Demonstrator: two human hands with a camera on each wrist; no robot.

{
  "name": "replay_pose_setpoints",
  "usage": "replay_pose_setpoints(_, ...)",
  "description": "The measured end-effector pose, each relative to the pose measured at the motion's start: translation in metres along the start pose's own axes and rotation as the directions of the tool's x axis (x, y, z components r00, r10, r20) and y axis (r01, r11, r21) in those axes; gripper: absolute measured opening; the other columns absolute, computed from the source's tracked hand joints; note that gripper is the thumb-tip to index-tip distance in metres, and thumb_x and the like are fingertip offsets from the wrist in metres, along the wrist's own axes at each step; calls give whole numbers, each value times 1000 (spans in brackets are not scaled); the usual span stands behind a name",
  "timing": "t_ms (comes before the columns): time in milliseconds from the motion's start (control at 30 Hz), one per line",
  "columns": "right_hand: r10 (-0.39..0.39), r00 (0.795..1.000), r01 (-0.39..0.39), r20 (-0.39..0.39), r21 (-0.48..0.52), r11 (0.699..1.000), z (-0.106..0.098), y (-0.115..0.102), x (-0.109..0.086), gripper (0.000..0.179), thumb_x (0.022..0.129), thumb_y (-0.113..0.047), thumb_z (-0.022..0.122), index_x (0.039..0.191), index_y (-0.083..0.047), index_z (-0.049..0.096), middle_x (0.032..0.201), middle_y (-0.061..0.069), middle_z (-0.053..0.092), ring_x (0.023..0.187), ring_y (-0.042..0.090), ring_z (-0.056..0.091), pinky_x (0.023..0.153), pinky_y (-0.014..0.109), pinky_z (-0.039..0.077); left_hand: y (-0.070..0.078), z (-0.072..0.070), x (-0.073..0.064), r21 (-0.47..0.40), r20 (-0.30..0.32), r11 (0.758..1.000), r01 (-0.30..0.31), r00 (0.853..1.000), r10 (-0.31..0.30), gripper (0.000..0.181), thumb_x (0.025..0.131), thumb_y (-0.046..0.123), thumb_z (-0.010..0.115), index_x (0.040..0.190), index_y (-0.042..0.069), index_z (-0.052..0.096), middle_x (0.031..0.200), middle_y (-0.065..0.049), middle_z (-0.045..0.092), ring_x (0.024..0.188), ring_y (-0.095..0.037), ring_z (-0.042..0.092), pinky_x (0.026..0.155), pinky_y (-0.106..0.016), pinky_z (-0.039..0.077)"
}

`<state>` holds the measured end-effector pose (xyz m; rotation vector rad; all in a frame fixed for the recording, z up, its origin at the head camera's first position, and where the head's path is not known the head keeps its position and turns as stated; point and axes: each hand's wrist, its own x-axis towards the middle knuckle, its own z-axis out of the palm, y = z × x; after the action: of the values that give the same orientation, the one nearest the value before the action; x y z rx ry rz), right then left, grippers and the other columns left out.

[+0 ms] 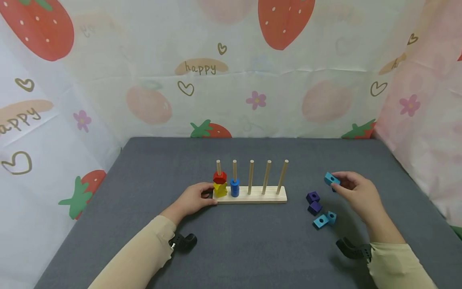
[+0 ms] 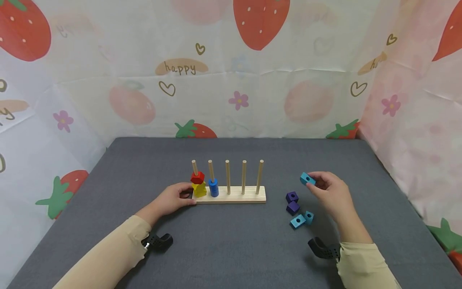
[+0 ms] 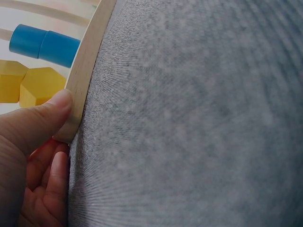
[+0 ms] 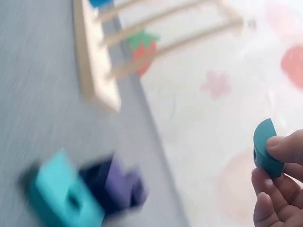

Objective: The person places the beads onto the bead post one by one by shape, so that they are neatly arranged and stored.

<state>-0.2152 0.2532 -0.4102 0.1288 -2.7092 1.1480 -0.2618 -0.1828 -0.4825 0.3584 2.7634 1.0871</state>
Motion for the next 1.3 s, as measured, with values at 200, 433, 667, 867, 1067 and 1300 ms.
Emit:
replay_pose_setpoints(200, -100, 994, 98, 39, 60, 993, 14, -46, 12, 33, 87, -31, 62, 112, -9, 62, 101, 6, 58, 80, 5, 56, 65, 19, 47, -1, 0, 0, 0, 1, 1000, 5, 1000, -5, 52, 77, 27, 74, 124, 14, 57, 123, -1, 56, 110, -15, 53, 91, -31, 46)
replay_pose_setpoints(433, -185, 978, 170, 97, 149, 974, 32, -88, 26, 28, 87, -25, 64, 112, -12, 62, 102, 3, 58, 85, 15, 58, 68, 24, 49, -1, 0, 0, 1, 3, 1000, 11, 1000, -11, 51, 77, 28, 73, 124, 16, 57, 123, 0, 56, 110, -15, 53, 91, -31, 46)
replay_pose_setpoints(667, -261, 959, 239, 114, 175, 955, 50, -118, 41, 26, 85, -19, 66, 110, -13, 63, 99, 1, 57, 82, 14, 57, 70, 31, 50, -1, 0, 0, 2, 1, 1000, 9, 1000, -9, 51, 78, 28, 73, 124, 16, 57, 123, 0, 55, 110, -15, 53, 91, -31, 46)
replay_pose_setpoints(867, -300, 946, 275, 124, 186, 943, 64, -133, 48, 26, 83, -15, 67, 109, -11, 64, 101, 2, 58, 87, 15, 58, 78, 31, 51, -1, 0, 0, -6, 4, 1000, -7, 1000, 7, 49, 78, 26, 73, 123, 16, 57, 122, 0, 56, 109, -14, 53, 91, -30, 46)
replay_pose_setpoints(1067, -318, 937, 300, 147, 130, 945, 72, -142, 53, 25, 84, -15, 67, 109, -12, 65, 105, 0, 59, 93, 15, 57, 82, 35, 49, -1, -1, -1, -15, 4, 1000, -12, 1000, 12, 49, 78, 26, 73, 123, 15, 57, 122, 0, 56, 110, -15, 53, 91, -31, 46)
replay_pose_setpoints(1300, -313, 932, 297, 185, 105, 949, 76, -145, 56, 24, 84, -17, 67, 108, -14, 67, 105, -1, 59, 93, 16, 58, 82, 37, 50, -2, -1, -1, -10, 3, 1000, -15, 1000, 15, 48, 78, 25, 73, 122, 15, 58, 122, 0, 56, 109, -15, 53, 91, -30, 47)
